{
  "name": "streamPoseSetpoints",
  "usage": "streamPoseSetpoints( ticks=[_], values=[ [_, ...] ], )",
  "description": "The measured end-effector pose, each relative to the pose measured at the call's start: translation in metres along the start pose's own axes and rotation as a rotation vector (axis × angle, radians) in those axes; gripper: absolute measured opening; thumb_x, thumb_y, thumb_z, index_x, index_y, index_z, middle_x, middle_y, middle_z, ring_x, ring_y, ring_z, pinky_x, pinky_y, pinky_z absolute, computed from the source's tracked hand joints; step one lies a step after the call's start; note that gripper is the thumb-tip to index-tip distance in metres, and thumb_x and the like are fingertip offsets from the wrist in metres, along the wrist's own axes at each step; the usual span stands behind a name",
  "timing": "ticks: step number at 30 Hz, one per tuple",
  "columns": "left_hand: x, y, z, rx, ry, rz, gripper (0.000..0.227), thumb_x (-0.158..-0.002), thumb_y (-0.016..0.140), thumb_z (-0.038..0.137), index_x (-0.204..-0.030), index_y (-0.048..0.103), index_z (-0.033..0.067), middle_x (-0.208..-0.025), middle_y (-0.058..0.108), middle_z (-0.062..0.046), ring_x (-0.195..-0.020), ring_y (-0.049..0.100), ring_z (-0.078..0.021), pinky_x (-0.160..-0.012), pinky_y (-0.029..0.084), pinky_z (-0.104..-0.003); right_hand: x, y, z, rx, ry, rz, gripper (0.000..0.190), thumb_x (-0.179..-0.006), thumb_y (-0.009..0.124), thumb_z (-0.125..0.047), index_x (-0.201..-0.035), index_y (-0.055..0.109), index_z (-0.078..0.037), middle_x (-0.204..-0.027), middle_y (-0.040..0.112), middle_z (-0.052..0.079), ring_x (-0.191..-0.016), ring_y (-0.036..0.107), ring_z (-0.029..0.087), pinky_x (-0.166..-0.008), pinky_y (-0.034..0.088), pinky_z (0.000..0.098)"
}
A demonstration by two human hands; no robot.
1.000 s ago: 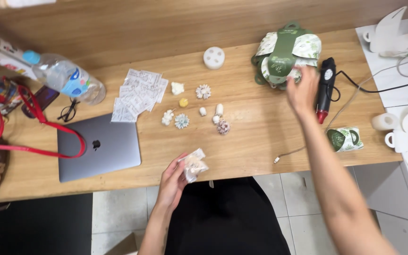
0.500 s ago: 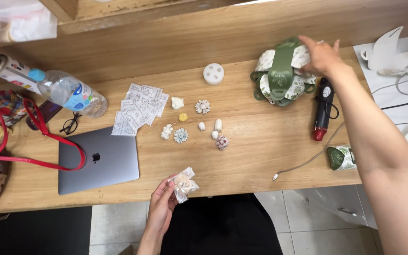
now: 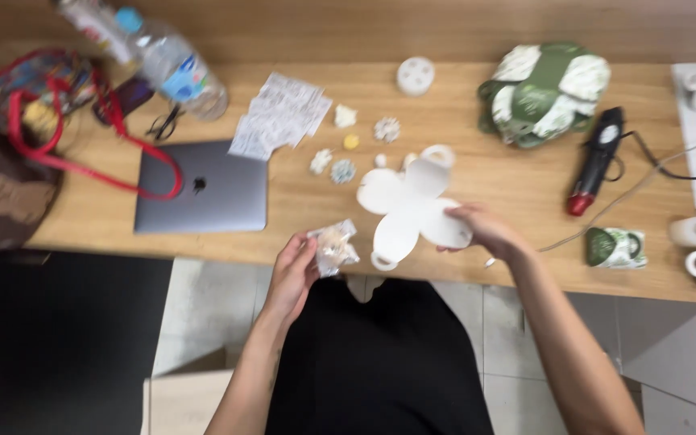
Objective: Packaging small decorative craft items into plastic bags and assembly of a decorative gift box.
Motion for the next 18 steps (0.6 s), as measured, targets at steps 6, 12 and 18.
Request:
streamPoseSetpoints(
  ticks=[6, 12, 18],
  values=[
    [-0.017, -0.006, -0.031, -0.297, 0.127, -0.053, 0.028, -0.107, 0.054, 0.024, -0.126, 0.055, 0.0034, -0.112, 0.071, -0.008, -0.099, 0.068, -0.0117, -0.085, 0.056, -0.028, -0.037, 0.071, 0.051, 0.237, 0.229, -0.036, 0.046, -0.099, 0.052, -0.022, -0.139, 0.047, 0.001, -0.109, 0.073, 0.024, -0.080, 0.077, 0.035, -0.068, 0.066, 0.0400],
    [-0.135, -0.032, -0.142, -0.667, -0.009, -0.019, 0.031, -0.104, 0.057, 0.030, -0.122, 0.053, 0.0039, -0.102, 0.071, -0.011, -0.087, 0.063, -0.0153, -0.075, 0.052, -0.031, -0.083, 0.064, 0.070, 0.362, 0.321, -0.102, 0.048, -0.098, 0.055, -0.025, -0.134, 0.056, 0.006, -0.110, 0.074, 0.026, -0.075, 0.077, 0.033, -0.064, 0.064, 0.0394],
    [-0.139, -0.009, -0.126, -0.958, 0.049, 0.142, 0.033, -0.100, 0.062, 0.032, -0.116, 0.058, 0.0034, -0.095, 0.073, -0.017, -0.089, 0.069, -0.0282, -0.081, 0.053, -0.040, -0.085, 0.059, 0.069, 0.389, 0.322, -0.031, 0.048, -0.097, 0.059, -0.026, -0.134, 0.056, 0.004, -0.107, 0.073, 0.022, -0.075, 0.078, 0.031, -0.061, 0.064, 0.0373]
  ],
)
Point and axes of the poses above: each hand's wrist, its own x-axis away from the middle knuckle, its own y-axis out of the palm, z = x × y, the point moved 9 cm from there along -x, towards the middle knuckle
